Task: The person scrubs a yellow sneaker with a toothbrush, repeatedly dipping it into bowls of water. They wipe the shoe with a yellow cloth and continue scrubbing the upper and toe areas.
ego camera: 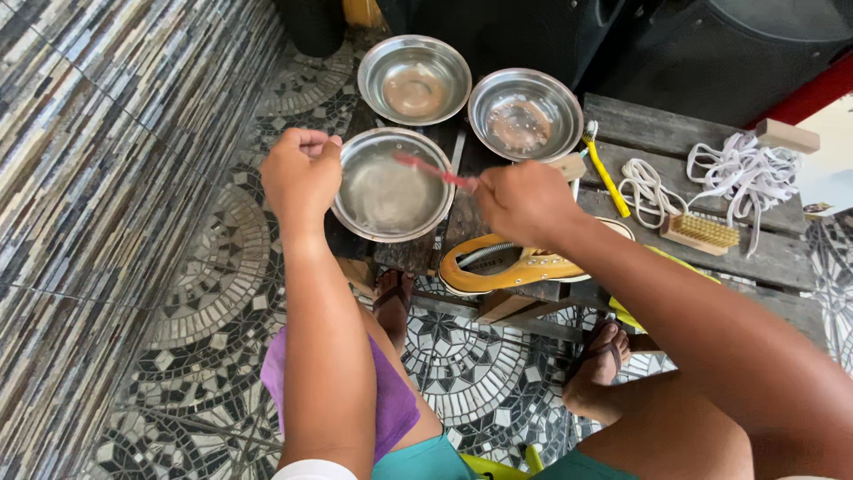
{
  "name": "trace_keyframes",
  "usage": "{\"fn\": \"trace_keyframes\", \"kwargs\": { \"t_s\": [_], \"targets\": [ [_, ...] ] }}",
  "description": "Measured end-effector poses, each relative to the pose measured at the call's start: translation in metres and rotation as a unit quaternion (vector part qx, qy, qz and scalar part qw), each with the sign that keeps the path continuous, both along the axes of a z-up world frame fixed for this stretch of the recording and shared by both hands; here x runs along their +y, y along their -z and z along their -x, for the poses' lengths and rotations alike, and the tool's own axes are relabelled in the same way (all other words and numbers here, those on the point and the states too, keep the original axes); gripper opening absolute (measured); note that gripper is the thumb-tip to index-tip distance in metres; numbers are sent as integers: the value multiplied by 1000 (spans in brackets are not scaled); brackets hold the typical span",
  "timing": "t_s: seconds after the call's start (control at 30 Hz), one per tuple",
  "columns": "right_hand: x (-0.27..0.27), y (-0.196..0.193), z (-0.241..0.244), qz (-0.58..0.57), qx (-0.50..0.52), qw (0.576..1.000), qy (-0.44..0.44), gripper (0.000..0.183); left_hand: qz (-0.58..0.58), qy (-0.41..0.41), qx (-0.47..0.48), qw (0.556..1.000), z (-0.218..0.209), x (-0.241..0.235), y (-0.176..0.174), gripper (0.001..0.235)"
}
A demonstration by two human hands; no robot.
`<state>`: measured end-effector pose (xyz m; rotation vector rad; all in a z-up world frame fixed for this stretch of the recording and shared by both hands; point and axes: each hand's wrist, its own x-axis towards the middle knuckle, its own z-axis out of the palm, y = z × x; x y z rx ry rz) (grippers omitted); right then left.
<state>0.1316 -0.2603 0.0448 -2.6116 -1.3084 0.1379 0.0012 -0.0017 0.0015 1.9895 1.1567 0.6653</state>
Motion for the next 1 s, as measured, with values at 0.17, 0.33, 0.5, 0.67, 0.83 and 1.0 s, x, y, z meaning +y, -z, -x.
{"fn": "trace_keyframes", "kwargs": {
  "t_s": [0.17, 0.33, 0.5, 0.67, 0.83, 1.0],
  "targets": [
    [-6, -8, -1, -183, 19, 983, -17, 33, 0, -10, 3, 1000, -3, 1, 2, 23],
    [-7, -7, 12, 22, 19, 999, 19, 41, 14, -8, 11, 1000, -4, -4, -4, 24],
    [-9, 10, -13, -256, 177, 947, 85, 48, 2, 3, 21, 1000, -9, -6, -1, 24],
    [-17, -14, -8, -35, 128, 987, 91, 46, -16, 22, -1, 1000, -19, -10, 2, 24],
    [-37, -19, -55, -49, 45, 988, 140, 42, -43, 66, -65, 995, -35, -35, -2, 19],
    [-55, 18, -128, 40, -45, 969, 238, 49, -51, 262, -157, 951, -56, -81, -18, 20]
  ]
}}
